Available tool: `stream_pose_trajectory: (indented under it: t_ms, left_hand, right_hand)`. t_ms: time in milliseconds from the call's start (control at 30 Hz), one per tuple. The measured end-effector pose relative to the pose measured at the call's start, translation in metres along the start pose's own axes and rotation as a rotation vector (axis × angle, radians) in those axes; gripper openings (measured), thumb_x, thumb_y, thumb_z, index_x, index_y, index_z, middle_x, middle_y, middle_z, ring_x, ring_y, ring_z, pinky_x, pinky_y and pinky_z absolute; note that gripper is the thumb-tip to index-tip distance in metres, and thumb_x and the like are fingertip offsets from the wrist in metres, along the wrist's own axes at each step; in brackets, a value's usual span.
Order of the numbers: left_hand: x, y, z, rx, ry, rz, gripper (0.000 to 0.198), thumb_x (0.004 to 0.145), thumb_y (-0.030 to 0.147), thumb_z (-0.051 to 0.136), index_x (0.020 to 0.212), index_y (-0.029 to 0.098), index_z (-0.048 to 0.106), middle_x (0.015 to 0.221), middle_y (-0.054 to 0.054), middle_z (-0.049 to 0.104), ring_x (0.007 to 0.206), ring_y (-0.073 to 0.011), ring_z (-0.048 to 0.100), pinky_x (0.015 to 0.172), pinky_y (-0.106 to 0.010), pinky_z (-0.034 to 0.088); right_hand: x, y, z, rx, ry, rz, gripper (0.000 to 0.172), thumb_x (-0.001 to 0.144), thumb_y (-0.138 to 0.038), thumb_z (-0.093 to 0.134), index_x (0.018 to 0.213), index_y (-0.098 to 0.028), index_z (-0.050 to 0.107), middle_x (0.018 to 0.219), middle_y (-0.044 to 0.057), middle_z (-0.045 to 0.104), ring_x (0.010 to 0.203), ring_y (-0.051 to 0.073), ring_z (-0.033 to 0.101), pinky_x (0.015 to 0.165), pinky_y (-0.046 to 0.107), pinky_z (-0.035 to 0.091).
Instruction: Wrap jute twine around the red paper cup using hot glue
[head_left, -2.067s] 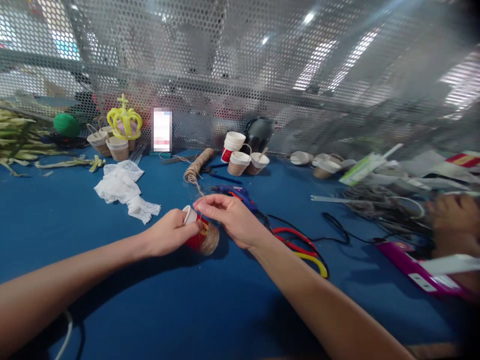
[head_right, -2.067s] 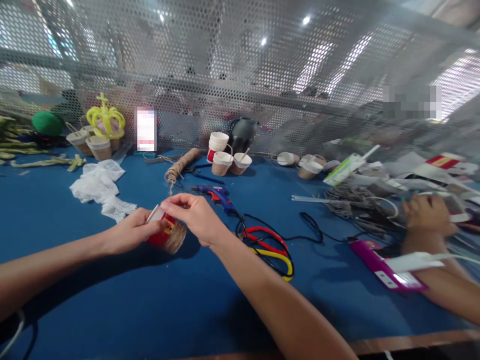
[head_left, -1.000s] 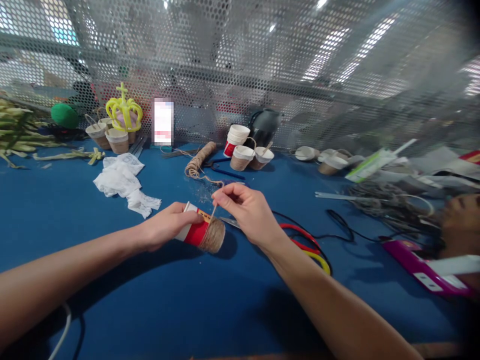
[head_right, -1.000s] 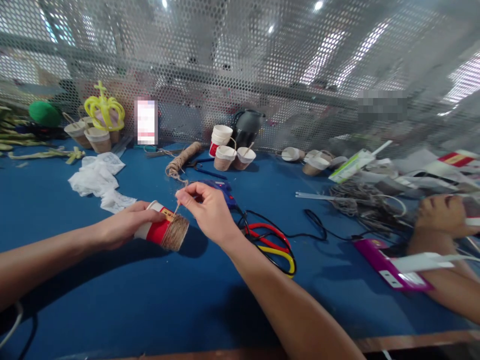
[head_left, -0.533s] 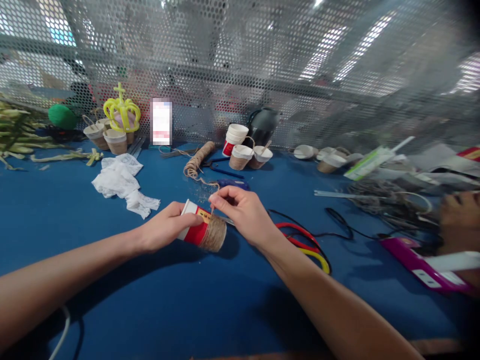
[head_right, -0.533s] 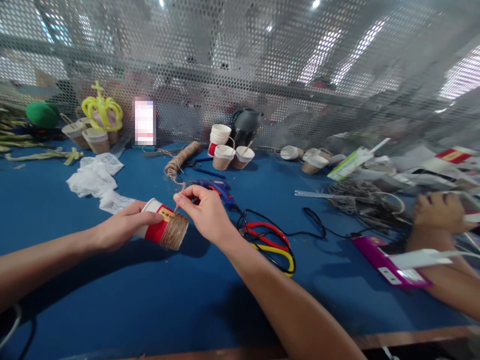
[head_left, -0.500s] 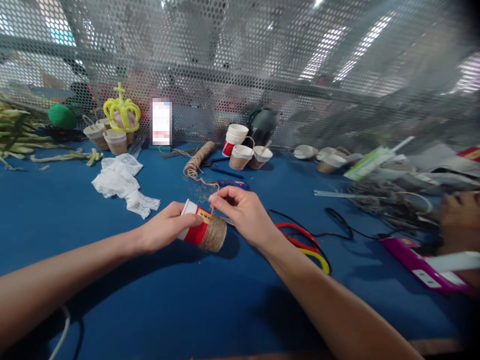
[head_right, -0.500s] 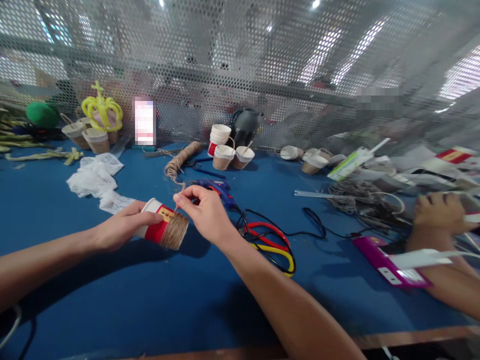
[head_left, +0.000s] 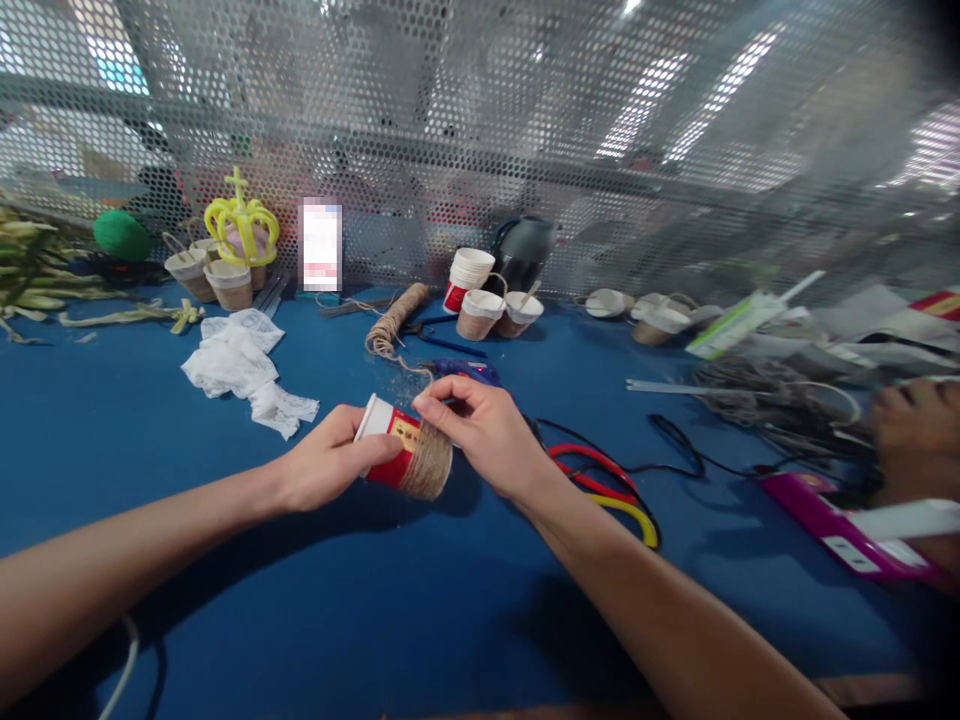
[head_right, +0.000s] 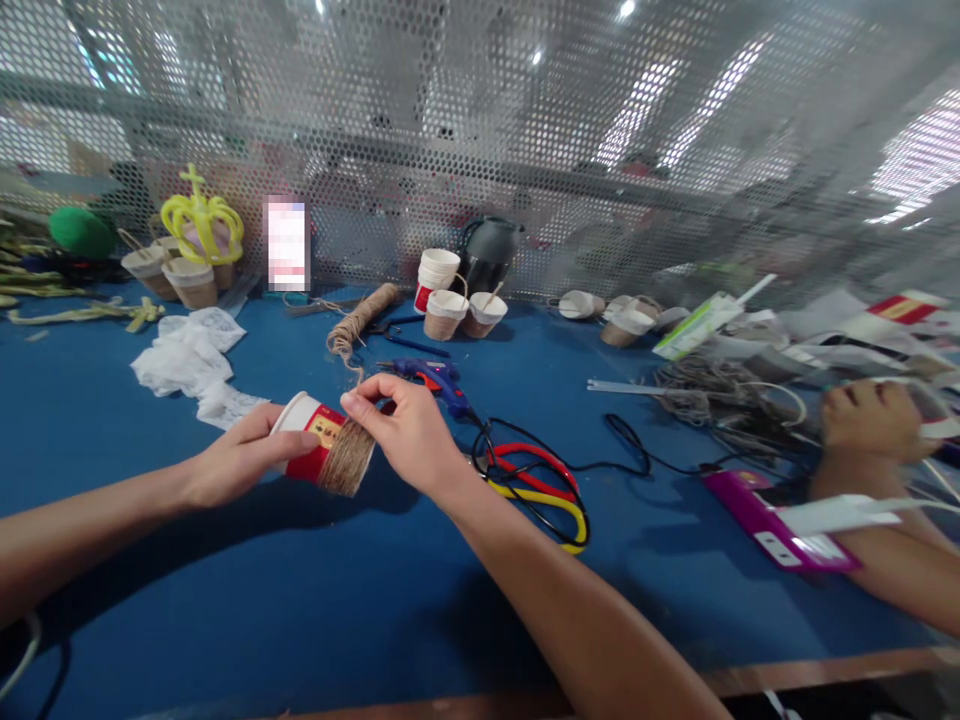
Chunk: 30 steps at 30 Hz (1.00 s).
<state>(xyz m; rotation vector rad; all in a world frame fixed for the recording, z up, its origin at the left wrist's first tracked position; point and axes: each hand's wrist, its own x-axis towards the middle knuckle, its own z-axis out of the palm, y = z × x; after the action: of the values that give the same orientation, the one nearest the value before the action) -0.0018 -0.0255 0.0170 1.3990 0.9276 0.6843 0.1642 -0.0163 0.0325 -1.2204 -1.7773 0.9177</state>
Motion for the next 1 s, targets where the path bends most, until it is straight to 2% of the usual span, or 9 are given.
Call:
stream_pose_trajectory:
  t_ms: [533,700,800,867,1000]
  left_hand:
    - [-0.002,0.000,-0.001,0.015,-0.002,0.051,0.018,0.068,0.030,0.048,0.058,0.015,0.049,0.054,0.004,0.043,0.048,-0.0075,0.033,0.047,-0.020,0.027]
    - [-0.002,-0.002,0.000,-0.124,-0.006,0.009,0.016,0.065,0.028,0.054,0.060,0.013,0.053,0.055,0.003,0.048,0.049,-0.0070,0.038,0.048,-0.019,0.030]
    - [0.001,0.003,0.001,-0.359,0.062,-0.034,0.015,0.062,0.024,0.054,0.066,0.011,0.056,0.059,0.000,0.055,0.050,-0.0087,0.045,0.048,-0.019,0.033]
    - [0.004,0.009,0.001,-0.490,0.164,-0.069,0.016,0.062,0.024,0.052,0.067,0.010,0.056,0.058,-0.002,0.055,0.049,-0.0098,0.047,0.046,-0.020,0.035]
    - [0.010,0.016,0.000,-0.629,0.288,-0.164,0.017,0.066,0.022,0.047,0.074,0.010,0.057,0.057,-0.002,0.055,0.047,-0.0104,0.048,0.047,-0.021,0.038]
  right_hand:
    - [0.000,0.001,0.000,0.053,-0.012,0.030,0.014,0.072,-0.030,0.056,0.066,-0.017,0.055,0.063,-0.002,0.054,0.057,0.010,0.047,0.056,0.024,0.039]
    - [0.002,0.007,0.000,0.122,-0.042,0.111,0.018,0.070,-0.034,0.058,0.065,-0.016,0.055,0.061,-0.002,0.053,0.055,0.010,0.046,0.052,0.024,0.038]
    - [0.006,0.014,0.001,0.111,-0.045,0.191,0.020,0.071,-0.035,0.056,0.062,-0.016,0.055,0.057,-0.002,0.052,0.050,0.009,0.045,0.049,0.024,0.038]
    - [0.008,0.018,0.001,0.111,-0.042,0.226,0.022,0.073,-0.035,0.054,0.062,-0.016,0.055,0.057,-0.001,0.054,0.049,0.010,0.047,0.048,0.025,0.039]
    - [0.008,0.017,0.001,0.134,0.019,0.153,0.025,0.080,-0.040,0.043,0.077,-0.017,0.054,0.074,0.004,0.060,0.065,0.013,0.056,0.060,0.028,0.046]
